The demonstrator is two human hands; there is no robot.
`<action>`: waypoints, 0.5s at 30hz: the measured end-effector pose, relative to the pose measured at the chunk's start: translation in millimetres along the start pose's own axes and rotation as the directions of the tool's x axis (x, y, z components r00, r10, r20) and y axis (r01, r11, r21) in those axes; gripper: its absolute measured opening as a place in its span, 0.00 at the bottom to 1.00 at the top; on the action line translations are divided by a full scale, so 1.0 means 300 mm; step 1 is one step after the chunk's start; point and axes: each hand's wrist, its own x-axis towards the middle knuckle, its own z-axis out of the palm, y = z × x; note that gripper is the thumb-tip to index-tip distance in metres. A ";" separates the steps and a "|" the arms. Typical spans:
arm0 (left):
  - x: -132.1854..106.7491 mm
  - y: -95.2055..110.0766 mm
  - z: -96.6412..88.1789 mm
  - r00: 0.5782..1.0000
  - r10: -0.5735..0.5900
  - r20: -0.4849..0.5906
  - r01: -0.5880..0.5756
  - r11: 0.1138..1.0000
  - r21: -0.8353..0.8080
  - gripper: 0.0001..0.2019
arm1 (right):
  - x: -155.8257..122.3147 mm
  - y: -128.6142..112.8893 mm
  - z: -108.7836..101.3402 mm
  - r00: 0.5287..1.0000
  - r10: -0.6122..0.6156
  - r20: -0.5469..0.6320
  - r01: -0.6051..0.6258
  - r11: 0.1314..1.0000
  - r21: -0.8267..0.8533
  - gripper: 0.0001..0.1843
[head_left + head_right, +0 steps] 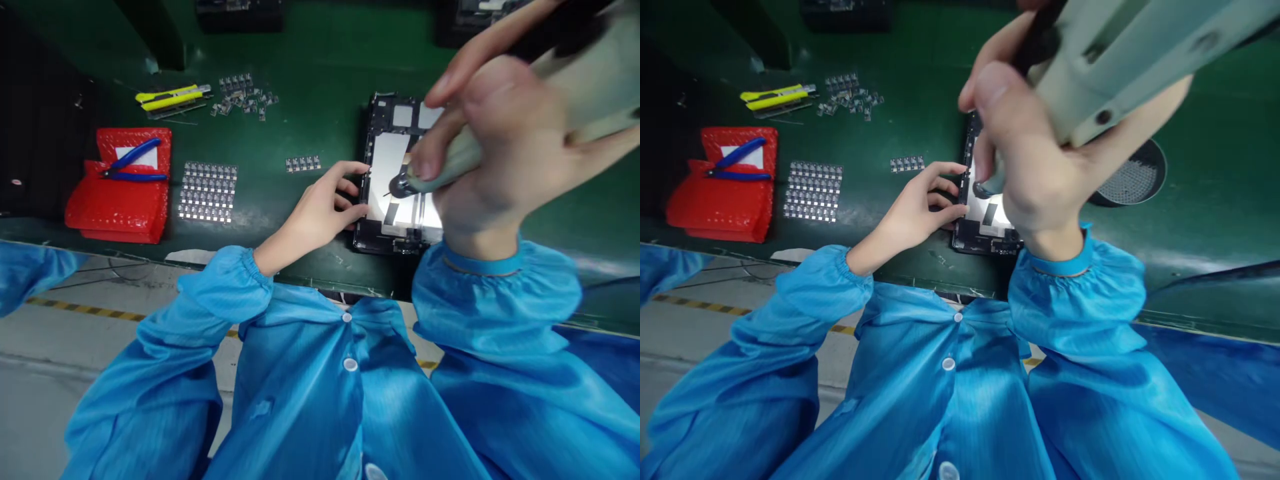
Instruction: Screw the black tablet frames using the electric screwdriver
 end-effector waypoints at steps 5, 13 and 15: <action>-0.002 -0.024 0.010 0.994 0.108 -0.029 -0.110 0.992 -0.068 0.24 | -0.008 0.103 -0.017 0.979 -0.151 0.137 0.163 0.984 -0.077 0.12; 0.004 -0.035 0.021 0.977 0.211 -0.041 -0.213 0.974 -0.078 0.22 | -0.030 0.122 0.003 0.997 -0.060 0.043 0.063 0.995 -0.081 0.22; 0.006 -0.042 0.021 0.971 0.236 -0.045 -0.239 0.968 -0.078 0.22 | -0.036 0.117 0.012 0.998 -0.038 0.046 0.040 0.998 -0.056 0.21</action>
